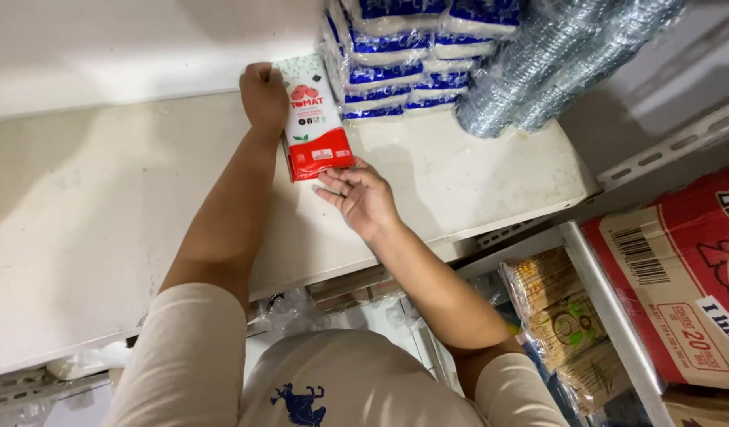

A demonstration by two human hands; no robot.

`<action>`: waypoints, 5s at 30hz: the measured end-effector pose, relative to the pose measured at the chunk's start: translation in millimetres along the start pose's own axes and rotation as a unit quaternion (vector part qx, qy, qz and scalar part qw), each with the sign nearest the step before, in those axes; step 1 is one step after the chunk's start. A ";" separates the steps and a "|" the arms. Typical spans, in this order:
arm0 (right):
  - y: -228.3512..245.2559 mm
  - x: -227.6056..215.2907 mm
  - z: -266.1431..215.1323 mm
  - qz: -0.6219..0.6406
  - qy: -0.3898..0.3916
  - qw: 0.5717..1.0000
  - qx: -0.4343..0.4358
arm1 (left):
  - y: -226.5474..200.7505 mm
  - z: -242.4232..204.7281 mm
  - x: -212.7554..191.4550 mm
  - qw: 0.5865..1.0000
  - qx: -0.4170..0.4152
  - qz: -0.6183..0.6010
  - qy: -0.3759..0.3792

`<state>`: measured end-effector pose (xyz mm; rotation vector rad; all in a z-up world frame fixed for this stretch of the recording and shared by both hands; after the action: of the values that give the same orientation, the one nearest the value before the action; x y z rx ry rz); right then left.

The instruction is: The person repeatedly picks up small packaged items from a lower shelf and places them onto an upper shelf. They handle blue 'EXPO' packets and red/white 'TOMAT' packets one at a time, stacking them neatly on the upper shelf.

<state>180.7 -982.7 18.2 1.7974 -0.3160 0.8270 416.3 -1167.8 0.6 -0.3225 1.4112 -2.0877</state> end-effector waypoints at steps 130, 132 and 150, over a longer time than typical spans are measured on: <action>-276.4 50.2 -907.7 0.106 0.663 0.377 0.638 | -531.7 -1071.5 -311.1 0.908 0.007 0.322 -0.268; -281.3 48.4 -896.4 0.056 0.645 0.415 0.639 | -515.9 -1053.9 -302.5 0.862 -0.037 0.468 -0.192; -278.4 24.7 -847.7 -0.089 0.552 0.647 0.518 | -535.2 -1036.0 -375.9 0.805 -0.003 0.548 -0.229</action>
<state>34.5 -102.8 -15.7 1.7795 1.3878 2.0051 12.7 -16.1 109.2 0.0262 0.9216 -0.9475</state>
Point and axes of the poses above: each hand's wrist, its own z-axis towards the middle knuckle, its own x-axis out of the palm, y = z × x, the point moved 7 cm from there along z, towards the middle knuckle, and after that the axes turned 10 degrees about -z, right-handed, at the moved point
